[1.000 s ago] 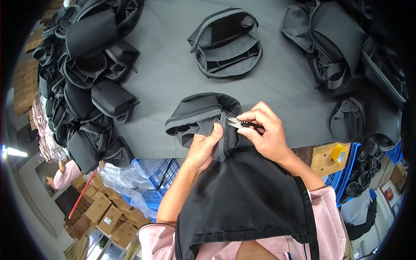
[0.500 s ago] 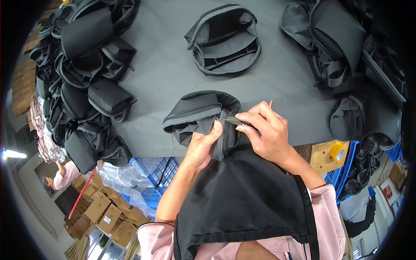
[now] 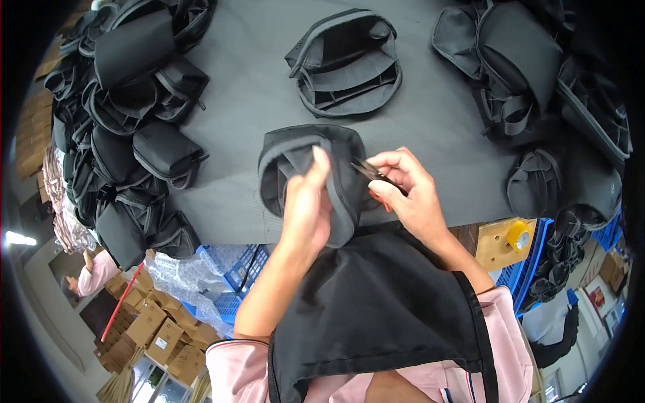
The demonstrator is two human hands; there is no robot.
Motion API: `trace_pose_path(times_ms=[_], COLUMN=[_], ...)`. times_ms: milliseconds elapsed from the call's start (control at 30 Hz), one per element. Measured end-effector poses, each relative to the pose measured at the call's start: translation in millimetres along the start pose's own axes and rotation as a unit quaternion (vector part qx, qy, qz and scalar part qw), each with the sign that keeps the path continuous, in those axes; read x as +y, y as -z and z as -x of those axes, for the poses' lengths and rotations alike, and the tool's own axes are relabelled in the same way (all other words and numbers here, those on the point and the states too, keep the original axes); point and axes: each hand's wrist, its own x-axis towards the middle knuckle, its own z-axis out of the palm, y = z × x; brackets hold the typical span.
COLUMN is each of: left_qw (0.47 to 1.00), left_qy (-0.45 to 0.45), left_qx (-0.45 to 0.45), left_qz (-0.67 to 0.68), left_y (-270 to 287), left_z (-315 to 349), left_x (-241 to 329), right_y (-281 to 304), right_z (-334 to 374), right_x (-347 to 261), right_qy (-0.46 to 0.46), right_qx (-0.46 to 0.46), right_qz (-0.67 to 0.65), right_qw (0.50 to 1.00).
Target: Trim excess threads and perform quality checks on small black soft cases/bags using snips.
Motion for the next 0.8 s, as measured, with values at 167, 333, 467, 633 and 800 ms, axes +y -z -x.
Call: trace_pose_path(times_ms=[167, 333, 467, 633, 800], left_qw=[0.986, 0.994, 0.792, 0.905, 0.877], left_qy=[-0.046, -0.053, -0.068, -0.026, -0.113], left_qx=[0.040, -0.039, -0.075, -0.064, 0.020], left_qz=[0.154, -0.082, -0.602, -0.421, -0.467], left_y=[28.2, 48.0, 55.5, 52.9, 51.9], left_z=[-57.0, -37.1, -18.2, -39.3, -73.8], left_x=[1.7, 6.4, 14.9, 2.9, -28.7], right_y=[-19.2, -20.2, -27.1, -41.0, -21.4], right_z=[2.9, -33.4, -49.8, -77.3, -93.3], right_x=[1.5, 28.2, 26.9, 28.6, 51.8], right_qy=[0.091, 0.141, 0.048, -0.050, 0.139], right_qx=[-0.015, 0.004, -0.060, -0.068, -0.070], right_qz=[0.245, 0.320, 0.261, 0.195, 0.344], right_qw=[0.965, 0.937, 0.962, 0.977, 0.926])
